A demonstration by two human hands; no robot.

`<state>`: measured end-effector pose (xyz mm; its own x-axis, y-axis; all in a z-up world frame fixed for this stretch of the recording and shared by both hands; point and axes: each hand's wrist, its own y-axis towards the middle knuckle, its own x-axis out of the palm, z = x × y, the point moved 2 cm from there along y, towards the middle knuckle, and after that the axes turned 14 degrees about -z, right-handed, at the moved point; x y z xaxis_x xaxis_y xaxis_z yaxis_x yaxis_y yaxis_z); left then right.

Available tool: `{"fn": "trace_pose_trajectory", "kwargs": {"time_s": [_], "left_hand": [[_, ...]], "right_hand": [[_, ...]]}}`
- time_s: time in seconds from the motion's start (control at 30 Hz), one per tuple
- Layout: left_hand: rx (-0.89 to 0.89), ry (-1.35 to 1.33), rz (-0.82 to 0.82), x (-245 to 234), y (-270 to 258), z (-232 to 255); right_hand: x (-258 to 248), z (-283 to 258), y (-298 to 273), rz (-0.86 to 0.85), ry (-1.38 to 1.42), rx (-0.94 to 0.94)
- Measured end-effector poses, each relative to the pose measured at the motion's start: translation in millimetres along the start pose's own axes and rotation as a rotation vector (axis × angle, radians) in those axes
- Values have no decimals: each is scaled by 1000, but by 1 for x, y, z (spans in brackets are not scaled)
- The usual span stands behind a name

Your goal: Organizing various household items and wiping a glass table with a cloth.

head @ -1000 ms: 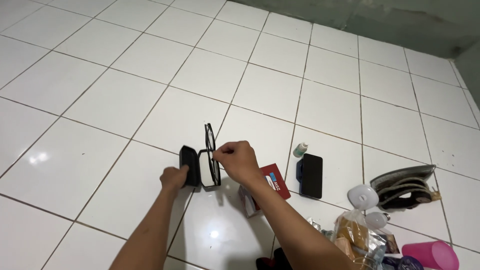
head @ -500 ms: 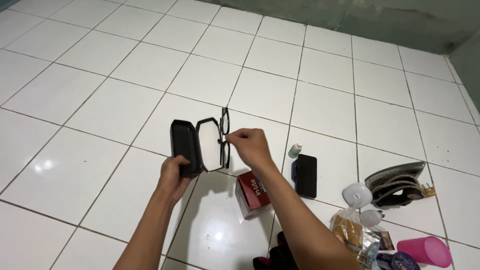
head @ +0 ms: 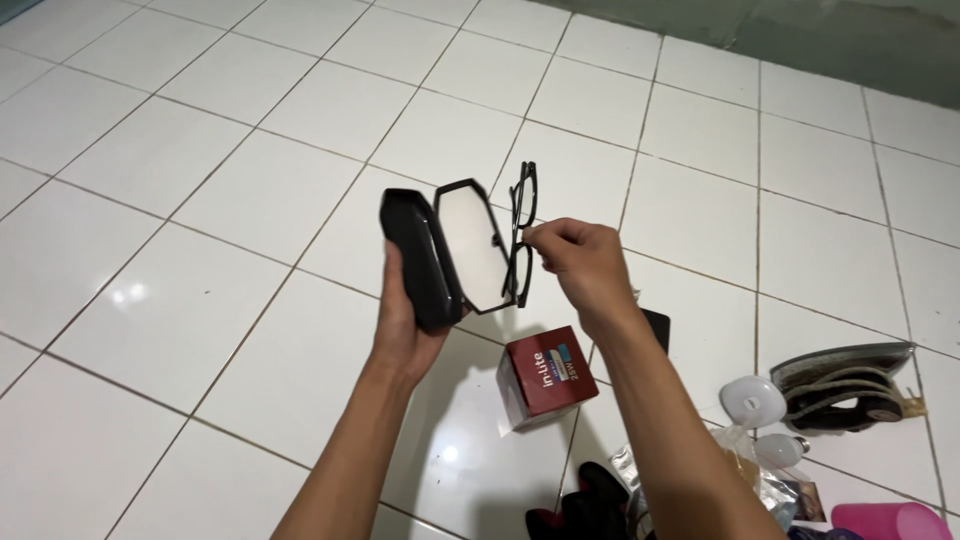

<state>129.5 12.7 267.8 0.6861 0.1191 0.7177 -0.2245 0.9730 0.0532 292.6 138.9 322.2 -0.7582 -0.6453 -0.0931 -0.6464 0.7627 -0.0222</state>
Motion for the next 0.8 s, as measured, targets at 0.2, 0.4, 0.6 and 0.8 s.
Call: {"fn": "trace_pose_trajectory", "kwargs": {"time_s": [0.2,0.4,0.6,0.8], "left_hand": [[-75,35,-25,20,-8,4],[-101,20,-83,4,-11,-13],[-126,33,-36,17,-16,-9],[-94,13,2,13,-15,-4]], "right_hand": [[23,-14,-15,54,-329,33],[43,-17,-22,128,-601,97],[54,-13,-22,113,-756,82],[49,-6,-18,117,-568,-133]]}}
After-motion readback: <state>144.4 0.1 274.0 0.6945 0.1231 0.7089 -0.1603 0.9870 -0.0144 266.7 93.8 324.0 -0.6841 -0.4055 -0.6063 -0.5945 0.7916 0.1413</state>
